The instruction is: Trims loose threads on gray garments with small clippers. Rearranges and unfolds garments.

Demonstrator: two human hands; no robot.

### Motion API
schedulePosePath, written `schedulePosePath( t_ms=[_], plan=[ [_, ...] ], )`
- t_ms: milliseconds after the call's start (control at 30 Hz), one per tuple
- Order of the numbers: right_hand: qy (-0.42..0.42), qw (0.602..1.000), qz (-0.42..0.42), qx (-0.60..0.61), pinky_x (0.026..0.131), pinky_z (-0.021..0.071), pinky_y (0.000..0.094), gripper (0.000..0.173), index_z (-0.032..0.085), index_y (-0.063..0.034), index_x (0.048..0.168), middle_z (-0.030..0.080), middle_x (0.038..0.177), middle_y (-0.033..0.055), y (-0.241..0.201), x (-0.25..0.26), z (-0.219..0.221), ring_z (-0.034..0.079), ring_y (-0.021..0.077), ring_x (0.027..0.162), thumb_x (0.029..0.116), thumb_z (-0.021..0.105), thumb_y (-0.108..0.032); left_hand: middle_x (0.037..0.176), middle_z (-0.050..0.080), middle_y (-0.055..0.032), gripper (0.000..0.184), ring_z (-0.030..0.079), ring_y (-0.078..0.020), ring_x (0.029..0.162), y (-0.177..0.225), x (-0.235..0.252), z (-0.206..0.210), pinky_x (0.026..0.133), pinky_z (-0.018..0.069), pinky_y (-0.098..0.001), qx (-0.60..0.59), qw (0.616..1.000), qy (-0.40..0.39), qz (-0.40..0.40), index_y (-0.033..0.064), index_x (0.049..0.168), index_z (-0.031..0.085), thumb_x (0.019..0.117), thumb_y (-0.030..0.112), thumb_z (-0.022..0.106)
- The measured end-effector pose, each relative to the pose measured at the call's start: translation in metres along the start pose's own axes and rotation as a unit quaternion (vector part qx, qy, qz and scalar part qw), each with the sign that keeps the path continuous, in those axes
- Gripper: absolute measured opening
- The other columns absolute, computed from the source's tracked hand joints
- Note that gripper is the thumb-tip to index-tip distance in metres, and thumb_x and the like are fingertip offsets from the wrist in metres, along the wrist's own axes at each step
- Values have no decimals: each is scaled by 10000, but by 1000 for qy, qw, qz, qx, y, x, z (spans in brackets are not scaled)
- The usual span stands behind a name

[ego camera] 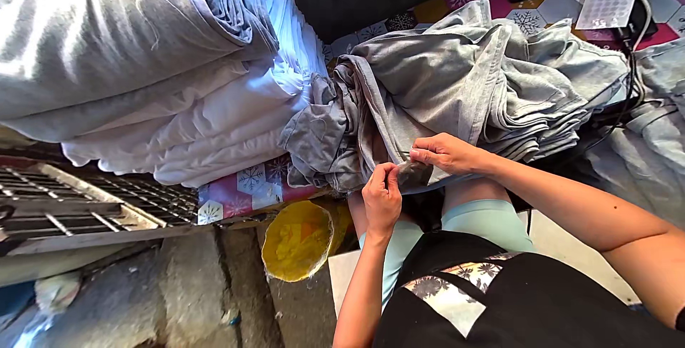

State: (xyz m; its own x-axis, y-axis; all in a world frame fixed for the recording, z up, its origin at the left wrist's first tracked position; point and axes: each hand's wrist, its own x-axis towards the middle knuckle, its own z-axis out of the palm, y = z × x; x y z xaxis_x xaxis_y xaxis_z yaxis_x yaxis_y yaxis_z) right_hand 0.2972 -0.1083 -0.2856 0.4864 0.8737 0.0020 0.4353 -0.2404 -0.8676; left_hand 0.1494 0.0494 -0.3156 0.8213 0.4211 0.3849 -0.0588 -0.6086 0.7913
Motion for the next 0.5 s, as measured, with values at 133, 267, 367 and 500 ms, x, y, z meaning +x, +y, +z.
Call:
schedulePosePath(
  t_ms=[133,267,367,500],
  plan=[
    [-17,989,-47,-136,526,433,405,468,677,-94,841,540,600,13,1,-2,-13,558,172,562,1004,566,-517,757,637,-40,180,605,-31,673,-4,1,0,663,511,-169,32,999,22,26,-6,996,660,1047,134,559],
    [-32,980,-106,-166,509,402,419,515,652,-74,766,545,608,37,-1,5,-21,542,194,551,987,582,-533,711,607,-43,197,587,-37,630,-2,2,0,633,500,-170,52,997,29,50,-10,1007,629,1061,155,535],
    [-32,975,-141,-167,504,424,441,499,666,-68,746,593,625,55,1,11,-22,581,212,561,980,604,-504,744,625,-65,207,617,-70,668,-1,2,-1,655,518,-193,61,995,27,70,-9,1011,632,1068,157,522],
    [-37,972,-150,-177,505,428,454,502,668,-71,732,610,637,64,0,14,-22,601,226,572,985,598,-500,756,629,-73,201,620,-81,674,-1,3,-1,660,520,-194,69,993,28,89,-7,1009,633,1068,148,518]
  ],
)
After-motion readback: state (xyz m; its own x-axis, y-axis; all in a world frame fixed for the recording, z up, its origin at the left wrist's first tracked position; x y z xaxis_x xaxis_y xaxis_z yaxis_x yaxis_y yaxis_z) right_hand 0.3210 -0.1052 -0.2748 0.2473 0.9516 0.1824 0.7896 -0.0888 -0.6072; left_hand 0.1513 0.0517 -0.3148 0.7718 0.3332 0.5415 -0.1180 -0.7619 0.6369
